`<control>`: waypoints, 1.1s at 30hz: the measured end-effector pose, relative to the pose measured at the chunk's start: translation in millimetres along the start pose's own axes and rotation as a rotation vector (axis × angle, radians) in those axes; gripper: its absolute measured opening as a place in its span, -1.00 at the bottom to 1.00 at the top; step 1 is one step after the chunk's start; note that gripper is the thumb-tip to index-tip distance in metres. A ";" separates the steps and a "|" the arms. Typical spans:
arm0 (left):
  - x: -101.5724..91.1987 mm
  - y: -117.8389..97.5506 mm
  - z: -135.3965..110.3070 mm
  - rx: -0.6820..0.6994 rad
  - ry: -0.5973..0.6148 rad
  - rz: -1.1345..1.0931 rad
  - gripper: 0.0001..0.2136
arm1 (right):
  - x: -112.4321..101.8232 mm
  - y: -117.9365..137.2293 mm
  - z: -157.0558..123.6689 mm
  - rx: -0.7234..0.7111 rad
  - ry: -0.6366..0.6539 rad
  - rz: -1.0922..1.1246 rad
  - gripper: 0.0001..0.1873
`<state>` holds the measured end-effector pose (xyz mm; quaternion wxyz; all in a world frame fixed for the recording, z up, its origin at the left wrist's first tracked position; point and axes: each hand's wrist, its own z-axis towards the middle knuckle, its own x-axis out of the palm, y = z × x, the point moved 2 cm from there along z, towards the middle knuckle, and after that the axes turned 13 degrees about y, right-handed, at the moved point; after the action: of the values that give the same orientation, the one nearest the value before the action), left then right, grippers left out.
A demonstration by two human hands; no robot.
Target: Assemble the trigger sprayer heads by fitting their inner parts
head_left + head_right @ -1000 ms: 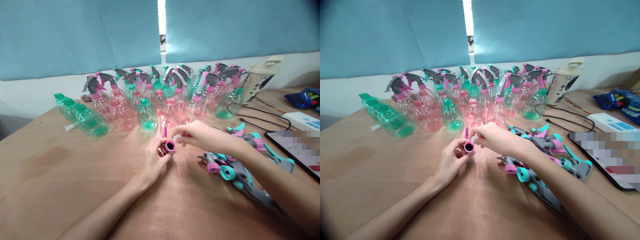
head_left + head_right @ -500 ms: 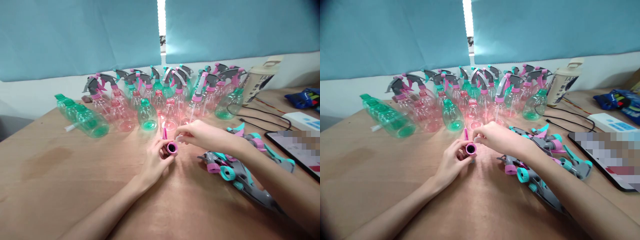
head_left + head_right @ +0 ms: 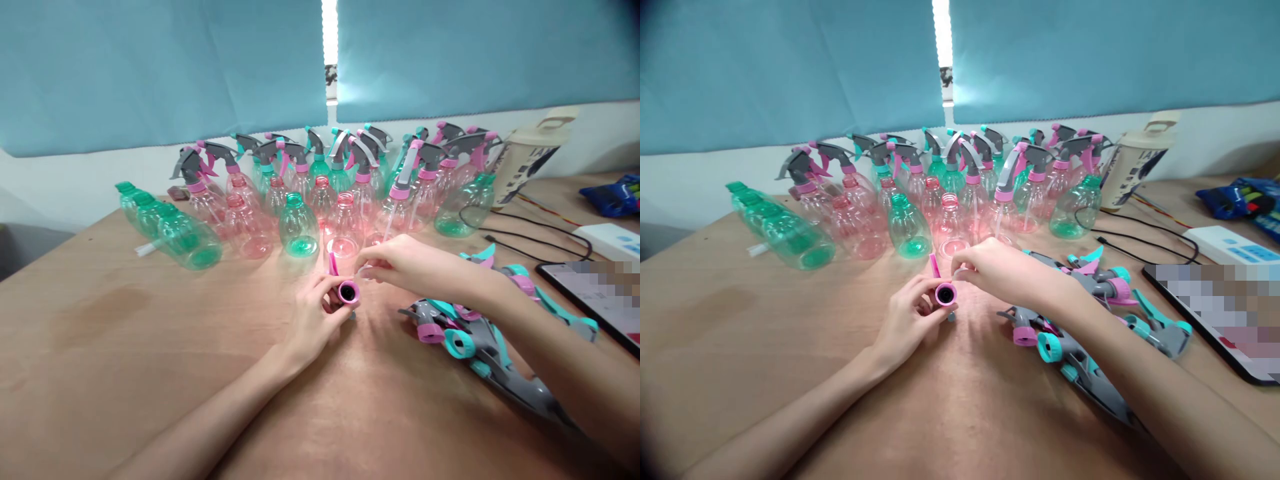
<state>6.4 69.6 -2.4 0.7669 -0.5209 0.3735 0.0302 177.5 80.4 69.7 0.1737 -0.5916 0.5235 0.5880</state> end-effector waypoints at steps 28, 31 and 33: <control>0.7 3.0 -0.2 0.020 -0.023 0.001 -0.68 | -5.9 -3.3 -5.3 -0.042 -0.067 -0.058 -0.77; 0.7 3.3 -0.4 0.016 -0.027 0.012 -0.66 | -5.7 -2.7 -4.8 -0.064 -0.072 -0.063 -0.77; 0.6 3.3 -0.6 0.015 -0.034 0.027 -0.65 | -5.9 -1.6 -4.3 -0.072 -0.079 -0.064 -0.78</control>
<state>5.1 70.4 -5.4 0.7767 -0.5094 0.3677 0.0464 182.4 79.9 75.3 0.1918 -0.5902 0.4755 0.6235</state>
